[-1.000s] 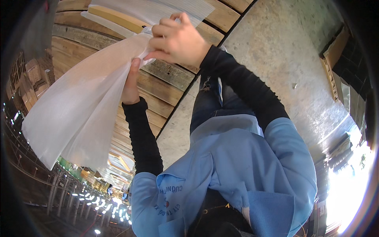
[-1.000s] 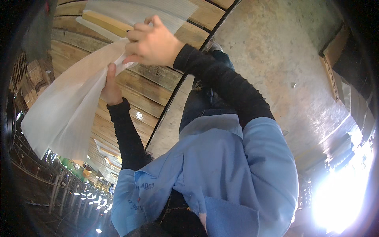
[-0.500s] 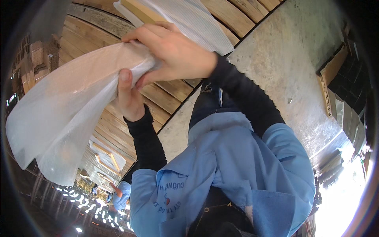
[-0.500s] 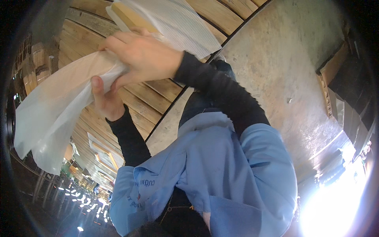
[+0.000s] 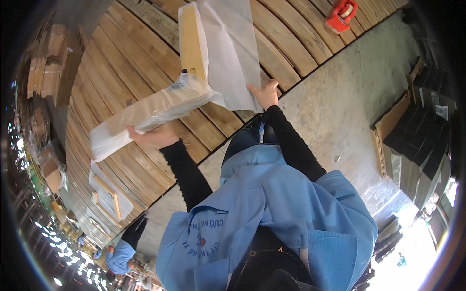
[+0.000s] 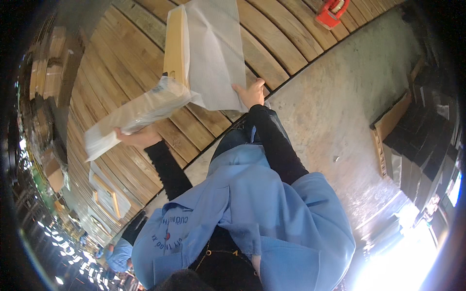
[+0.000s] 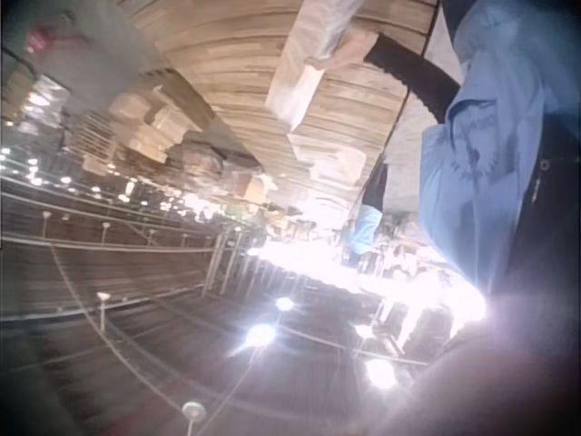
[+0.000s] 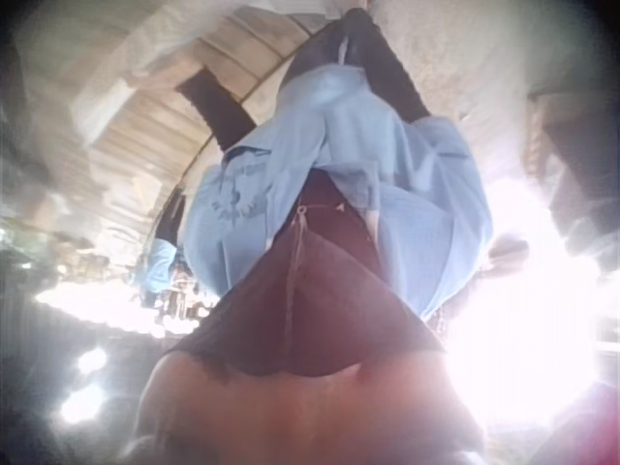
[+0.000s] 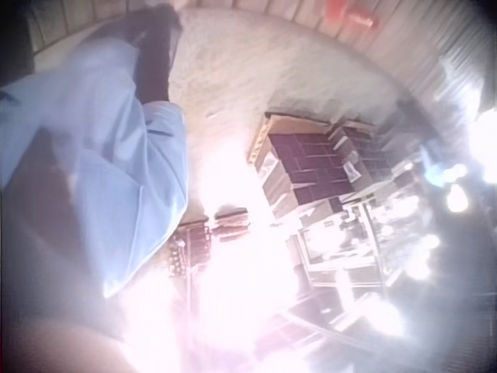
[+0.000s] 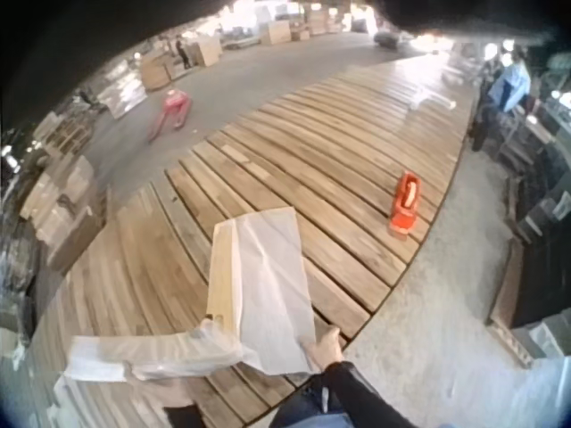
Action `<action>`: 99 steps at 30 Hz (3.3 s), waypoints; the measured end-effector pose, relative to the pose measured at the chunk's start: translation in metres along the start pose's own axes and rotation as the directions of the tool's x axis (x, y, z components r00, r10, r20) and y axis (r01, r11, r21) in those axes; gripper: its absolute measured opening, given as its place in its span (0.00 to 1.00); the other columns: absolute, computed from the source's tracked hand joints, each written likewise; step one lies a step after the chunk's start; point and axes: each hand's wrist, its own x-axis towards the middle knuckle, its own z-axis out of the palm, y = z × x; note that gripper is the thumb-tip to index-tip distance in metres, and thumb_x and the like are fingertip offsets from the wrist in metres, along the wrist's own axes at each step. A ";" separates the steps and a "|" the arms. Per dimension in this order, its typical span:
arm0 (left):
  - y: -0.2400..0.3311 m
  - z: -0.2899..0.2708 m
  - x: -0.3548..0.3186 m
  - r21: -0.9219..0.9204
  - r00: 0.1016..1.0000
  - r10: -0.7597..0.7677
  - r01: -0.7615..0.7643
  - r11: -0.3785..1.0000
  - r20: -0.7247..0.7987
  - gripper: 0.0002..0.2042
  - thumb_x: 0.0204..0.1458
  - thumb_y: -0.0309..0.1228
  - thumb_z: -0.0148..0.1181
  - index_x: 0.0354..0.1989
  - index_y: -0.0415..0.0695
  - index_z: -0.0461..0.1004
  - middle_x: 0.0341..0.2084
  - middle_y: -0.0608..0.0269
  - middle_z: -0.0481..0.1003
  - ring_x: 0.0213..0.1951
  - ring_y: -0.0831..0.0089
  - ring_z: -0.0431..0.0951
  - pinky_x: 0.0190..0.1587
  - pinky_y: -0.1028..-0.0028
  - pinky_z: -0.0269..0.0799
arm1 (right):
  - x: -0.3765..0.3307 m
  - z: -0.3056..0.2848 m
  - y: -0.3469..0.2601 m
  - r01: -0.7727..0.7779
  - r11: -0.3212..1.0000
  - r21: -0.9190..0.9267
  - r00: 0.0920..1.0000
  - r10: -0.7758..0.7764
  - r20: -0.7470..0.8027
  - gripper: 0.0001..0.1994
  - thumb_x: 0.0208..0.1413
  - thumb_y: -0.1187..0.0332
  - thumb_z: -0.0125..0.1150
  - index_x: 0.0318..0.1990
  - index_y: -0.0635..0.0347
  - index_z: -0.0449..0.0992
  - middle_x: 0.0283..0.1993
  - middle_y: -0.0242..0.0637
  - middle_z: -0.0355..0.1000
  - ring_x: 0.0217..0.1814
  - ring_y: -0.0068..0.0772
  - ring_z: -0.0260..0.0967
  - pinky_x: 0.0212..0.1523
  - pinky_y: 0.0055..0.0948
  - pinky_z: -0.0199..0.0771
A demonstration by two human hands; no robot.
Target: The person wraps wooden chair leg components in bubble wrap on a wooden workbench. They fold the bubble wrap around each piece, secure it with tape from a red dispenser, and place the wrapped items aside. The process is repeated for multiple chair legs.
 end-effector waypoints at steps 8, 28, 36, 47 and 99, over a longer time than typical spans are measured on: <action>-0.117 -0.076 0.020 -0.159 0.928 -0.205 0.162 0.974 -0.311 0.45 0.52 0.64 0.53 0.72 0.47 0.56 0.69 0.50 0.59 0.70 0.50 0.58 0.71 0.48 0.54 | 0.029 -0.060 0.046 -0.185 0.861 0.473 0.964 0.066 0.256 0.14 0.58 0.61 0.70 0.38 0.64 0.79 0.30 0.35 0.75 0.28 0.27 0.70 0.27 0.29 0.68; -0.125 -0.086 0.028 -0.133 0.923 -0.300 0.275 0.952 -0.240 0.42 0.48 0.63 0.49 0.67 0.47 0.63 0.66 0.49 0.64 0.68 0.47 0.61 0.68 0.44 0.58 | -0.044 0.053 -0.058 0.792 0.592 -0.152 0.605 -0.794 0.060 0.14 0.49 0.61 0.71 0.43 0.47 0.78 0.44 0.26 0.72 0.57 0.37 0.68 0.58 0.50 0.57; -0.140 -0.080 0.033 -0.318 0.922 -0.372 0.324 0.891 -0.102 0.44 0.50 0.67 0.49 0.69 0.46 0.61 0.67 0.50 0.63 0.68 0.48 0.62 0.69 0.47 0.58 | -0.084 0.094 -0.064 0.847 0.526 -0.080 0.532 -0.833 0.150 0.16 0.49 0.60 0.69 0.46 0.46 0.77 0.53 0.32 0.73 0.62 0.38 0.67 0.71 0.62 0.50; -0.144 -0.127 0.052 -0.036 0.863 -0.461 0.464 0.885 -0.205 0.41 0.52 0.63 0.57 0.68 0.45 0.63 0.66 0.51 0.64 0.67 0.48 0.63 0.69 0.42 0.58 | -0.041 0.024 -0.048 0.320 0.904 -0.285 0.925 -0.363 -0.112 0.23 0.49 0.53 0.74 0.49 0.51 0.76 0.48 0.40 0.72 0.55 0.47 0.69 0.54 0.50 0.64; -0.186 0.029 0.090 0.754 0.747 -0.396 -0.208 0.623 0.534 0.27 0.67 0.42 0.54 0.66 0.34 0.64 0.56 0.41 0.69 0.56 0.53 0.71 0.62 0.62 0.67 | -0.127 0.138 -0.159 0.826 0.392 0.406 -0.052 -0.663 0.746 0.13 0.65 0.62 0.56 0.52 0.54 0.78 0.48 0.42 0.77 0.43 0.45 0.77 0.43 0.44 0.77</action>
